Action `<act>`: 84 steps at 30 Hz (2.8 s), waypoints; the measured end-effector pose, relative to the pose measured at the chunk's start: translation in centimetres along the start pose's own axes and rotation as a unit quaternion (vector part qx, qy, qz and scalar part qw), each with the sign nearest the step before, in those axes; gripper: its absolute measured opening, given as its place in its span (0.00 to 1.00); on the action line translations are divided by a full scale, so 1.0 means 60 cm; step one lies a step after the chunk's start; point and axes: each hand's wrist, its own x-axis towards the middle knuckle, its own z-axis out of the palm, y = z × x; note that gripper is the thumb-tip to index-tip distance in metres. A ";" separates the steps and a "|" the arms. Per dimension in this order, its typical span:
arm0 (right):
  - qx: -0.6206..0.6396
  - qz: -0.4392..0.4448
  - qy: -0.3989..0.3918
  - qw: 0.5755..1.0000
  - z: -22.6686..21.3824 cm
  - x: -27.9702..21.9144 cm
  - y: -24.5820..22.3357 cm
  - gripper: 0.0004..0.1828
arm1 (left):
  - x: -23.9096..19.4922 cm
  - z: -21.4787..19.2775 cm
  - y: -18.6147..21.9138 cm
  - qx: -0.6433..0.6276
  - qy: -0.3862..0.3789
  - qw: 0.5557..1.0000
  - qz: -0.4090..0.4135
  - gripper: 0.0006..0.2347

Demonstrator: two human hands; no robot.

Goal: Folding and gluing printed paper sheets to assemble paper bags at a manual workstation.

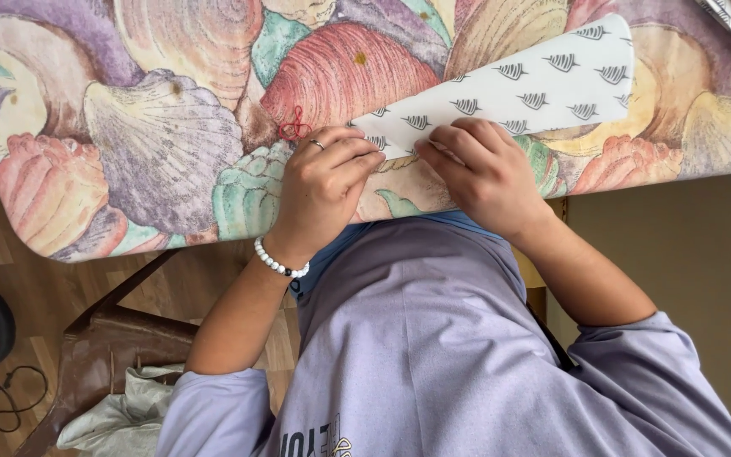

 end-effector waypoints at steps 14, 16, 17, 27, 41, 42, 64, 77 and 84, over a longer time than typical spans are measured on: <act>0.031 0.006 -0.051 0.998 -0.004 0.002 0.017 0.11 | 0.011 -0.013 0.003 0.013 -0.042 0.999 0.007 0.01; 0.046 0.016 -0.049 0.998 0.006 -0.012 0.021 0.10 | 0.008 -0.012 -0.001 0.002 -0.054 0.999 0.003 0.02; 0.047 0.015 -0.049 0.998 0.005 -0.011 0.020 0.10 | 0.007 -0.011 -0.001 0.002 -0.054 0.999 0.002 0.02; 0.031 0.013 -0.056 0.998 -0.001 -0.006 0.015 0.11 | 0.026 -0.031 0.019 0.054 -0.103 0.993 0.010 0.04; -0.004 0.003 -0.053 0.999 -0.011 -0.034 0.034 0.12 | 0.014 -0.024 0.002 0.110 -0.147 0.983 0.020 0.05; -0.011 -0.001 -0.054 0.998 -0.010 -0.034 0.034 0.11 | 0.013 -0.024 0.002 0.111 -0.149 0.982 0.018 0.05; -0.223 0.088 -0.267 0.933 -0.057 0.017 0.108 0.29 | 0.020 -0.040 0.020 0.170 -0.215 0.962 -0.012 0.02; -0.040 0.075 0.012 0.996 -0.070 -0.089 0.093 0.03 | 0.020 -0.022 0.017 0.108 -0.175 0.978 -0.037 0.02; -0.038 0.030 -0.052 0.997 -0.039 -0.073 0.069 0.09 | 0.025 -0.020 0.035 0.157 -0.158 0.975 0.022 0.00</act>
